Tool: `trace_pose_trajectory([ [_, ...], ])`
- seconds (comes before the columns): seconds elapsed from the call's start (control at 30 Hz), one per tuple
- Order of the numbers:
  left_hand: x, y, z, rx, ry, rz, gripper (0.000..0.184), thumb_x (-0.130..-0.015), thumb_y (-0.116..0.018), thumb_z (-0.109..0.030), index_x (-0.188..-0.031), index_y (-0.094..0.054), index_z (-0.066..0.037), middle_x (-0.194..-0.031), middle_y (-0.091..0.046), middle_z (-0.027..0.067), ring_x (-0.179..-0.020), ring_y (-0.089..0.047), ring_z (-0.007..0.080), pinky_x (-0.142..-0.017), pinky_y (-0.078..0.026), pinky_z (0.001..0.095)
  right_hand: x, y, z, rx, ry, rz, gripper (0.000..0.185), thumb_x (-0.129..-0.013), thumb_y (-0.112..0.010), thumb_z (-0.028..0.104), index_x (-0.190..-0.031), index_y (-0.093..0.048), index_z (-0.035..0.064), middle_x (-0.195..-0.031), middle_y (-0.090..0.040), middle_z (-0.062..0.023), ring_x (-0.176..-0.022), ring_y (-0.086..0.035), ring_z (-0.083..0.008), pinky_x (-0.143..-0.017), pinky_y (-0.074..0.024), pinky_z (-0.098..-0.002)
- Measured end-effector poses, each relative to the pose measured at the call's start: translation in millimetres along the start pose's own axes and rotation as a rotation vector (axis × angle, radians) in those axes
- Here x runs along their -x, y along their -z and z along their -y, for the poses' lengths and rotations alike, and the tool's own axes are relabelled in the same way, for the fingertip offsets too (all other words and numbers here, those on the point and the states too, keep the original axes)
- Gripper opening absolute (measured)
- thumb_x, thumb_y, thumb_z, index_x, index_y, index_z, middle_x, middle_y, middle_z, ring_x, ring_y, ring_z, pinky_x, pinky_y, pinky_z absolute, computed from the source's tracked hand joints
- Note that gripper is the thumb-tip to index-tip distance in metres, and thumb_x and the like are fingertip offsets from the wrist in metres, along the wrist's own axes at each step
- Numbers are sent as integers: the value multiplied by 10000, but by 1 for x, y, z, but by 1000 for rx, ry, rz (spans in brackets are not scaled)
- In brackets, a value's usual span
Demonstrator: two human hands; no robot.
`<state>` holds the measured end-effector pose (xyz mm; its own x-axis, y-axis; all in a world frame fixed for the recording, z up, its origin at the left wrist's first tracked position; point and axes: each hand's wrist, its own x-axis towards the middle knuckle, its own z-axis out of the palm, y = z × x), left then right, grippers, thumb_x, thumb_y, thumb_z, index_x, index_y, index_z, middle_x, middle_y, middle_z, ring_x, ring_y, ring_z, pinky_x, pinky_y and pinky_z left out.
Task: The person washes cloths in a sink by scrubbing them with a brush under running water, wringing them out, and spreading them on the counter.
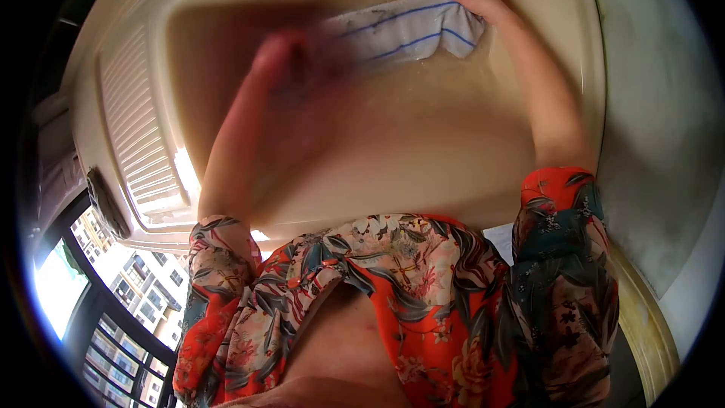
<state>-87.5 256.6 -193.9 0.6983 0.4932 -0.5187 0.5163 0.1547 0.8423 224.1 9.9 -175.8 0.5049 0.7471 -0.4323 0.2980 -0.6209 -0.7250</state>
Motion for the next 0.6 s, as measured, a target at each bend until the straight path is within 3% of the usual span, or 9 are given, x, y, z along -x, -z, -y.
trace_pose_trajectory([
  [0.03,-12,-2,15,77,-23,-89,306,-690,-631,-191,-928,-627,1,-886,-614,92,-872,-532,168,-753,-421,296,-13,-8,-5,44,57,-139,268,-778,-628,267,-915,-608,37,-855,-617,-56,-784,-557,-126,-681,-438,-255],
  [0.1,-39,-7,58,465,-136,164,328,-692,-651,-194,-947,-618,10,-896,-614,99,-870,-535,173,-755,-421,303,-20,-45,1,187,124,-280,378,-744,-648,344,-987,-608,58,-952,-630,-111,-875,-592,-180,-750,-458,-290],
  [0.17,-45,-22,55,473,-101,187,359,-693,-672,-202,-972,-607,14,-907,-614,98,-868,-540,172,-761,-423,304,-5,-102,33,372,117,-224,478,-717,-660,408,-1036,-593,59,-1010,-619,-137,-923,-594,-220,-778,-462,-324],
  [0.23,-22,-62,16,95,98,-23,399,-692,-693,-217,-1002,-595,13,-920,-614,92,-865,-548,165,-772,-427,299,-8,-121,30,356,85,-165,533,-707,-665,436,-1061,-580,46,-1019,-613,-150,-928,-593,-243,-779,-462,-339],
  [0.33,-20,-41,37,812,232,189,307,-749,-648,-185,-1001,-591,-19,-937,-613,73,-856,-564,161,-775,-447,295,-21,-71,10,-14,-76,28,580,-707,-671,438,-1087,-559,14,-1025,-604,-172,-913,-594,-264,-774,-465,-348],
  [0.43,-42,-52,59,1073,315,266,222,-802,-595,-196,-945,-593,-25,-883,-615,67,-818,-573,179,-740,-462,299,-33,-99,5,-198,118,-204,561,-704,-665,453,-1062,-575,31,-979,-623,-141,-844,-608,-255,-746,-471,-350],
  [0.47,-33,-57,45,1116,325,291,245,-812,-585,-232,-938,-591,-21,-871,-614,69,-811,-574,180,-735,-464,299,-37,-119,15,55,148,-228,515,-703,-651,465,-1000,-597,47,-916,-638,-121,-777,-613,-255,-701,-474,-355],
  [0.53,-21,-64,29,1246,215,443,306,-832,-551,-307,-929,-588,-19,-856,-610,76,-804,-574,185,-728,-465,302,-6,-150,77,37,164,-198,410,-712,-670,418,-894,-604,56,-789,-632,-98,-726,-599,-194,-623,-473,-317],
  [0.6,4,-75,20,1286,-36,451,343,-848,-496,-347,-917,-585,-23,-852,-605,88,-801,-568,193,-722,-463,311,55,-172,147,150,319,-202,308,-692,-664,405,-787,-605,118,-748,-617,-88,-701,-595,-282,-596,-469,-364],
])
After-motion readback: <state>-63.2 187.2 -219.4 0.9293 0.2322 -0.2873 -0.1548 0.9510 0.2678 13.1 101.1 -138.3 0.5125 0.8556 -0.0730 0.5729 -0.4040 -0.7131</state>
